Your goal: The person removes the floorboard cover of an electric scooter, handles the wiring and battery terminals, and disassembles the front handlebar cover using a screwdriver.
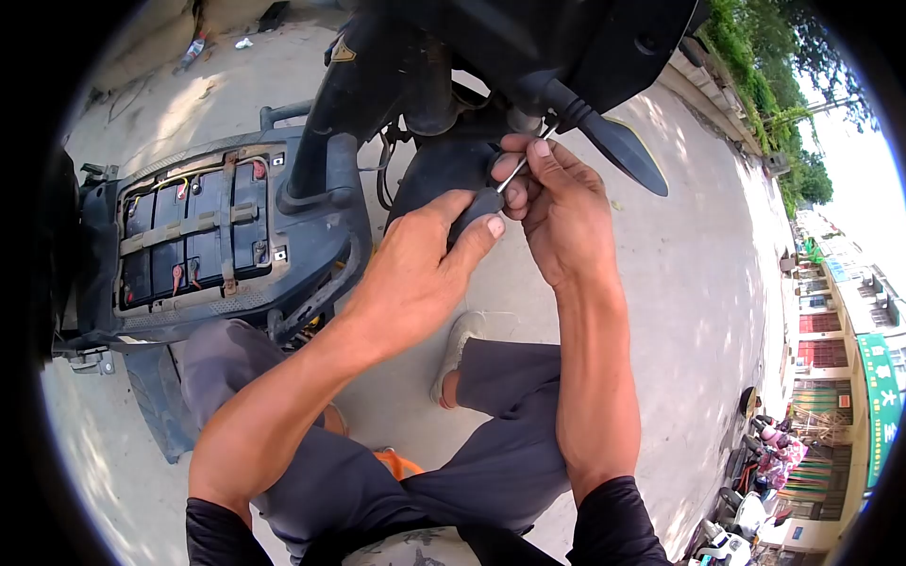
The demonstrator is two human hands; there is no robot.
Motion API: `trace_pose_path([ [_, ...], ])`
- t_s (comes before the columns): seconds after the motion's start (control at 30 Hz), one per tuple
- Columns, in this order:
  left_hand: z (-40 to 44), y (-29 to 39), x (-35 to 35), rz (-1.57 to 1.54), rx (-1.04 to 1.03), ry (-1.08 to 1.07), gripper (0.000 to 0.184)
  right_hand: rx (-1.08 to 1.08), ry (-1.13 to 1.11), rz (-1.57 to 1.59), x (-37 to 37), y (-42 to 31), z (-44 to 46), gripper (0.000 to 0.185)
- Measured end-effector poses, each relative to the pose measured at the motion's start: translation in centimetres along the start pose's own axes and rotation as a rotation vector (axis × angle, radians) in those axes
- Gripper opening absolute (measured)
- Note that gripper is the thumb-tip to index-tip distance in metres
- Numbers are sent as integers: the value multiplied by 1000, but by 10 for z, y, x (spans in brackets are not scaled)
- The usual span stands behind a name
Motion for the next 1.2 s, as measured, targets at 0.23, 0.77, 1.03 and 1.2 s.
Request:
trace_pose_path([
  [0.23, -2, -2, -1, -12, 2, 19, 38, -16, -17, 16, -3, -1, -1, 30],
  [0.77, -2, -2, -2, 50, -16, 45, 38, -30, -39, -15, -2, -2, 1, 30],
  [1.03, -3, 5, 1, 197, -179, 193, 38, -37, -67, 16, -2, 0, 1, 31],
  [1.2, -10, 28, 2, 598, -401, 417, 40, -93, -155, 272, -2, 8, 7, 30],
])
Point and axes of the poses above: each hand's wrist, its own z-axis towards the middle knuckle, its own x-axis out of the back of the hand, y = z × x, the point moved 9 cm from there along z, towards the middle knuckle, and after that the axes turned 5 degrees about z, right-handed, at the moved point
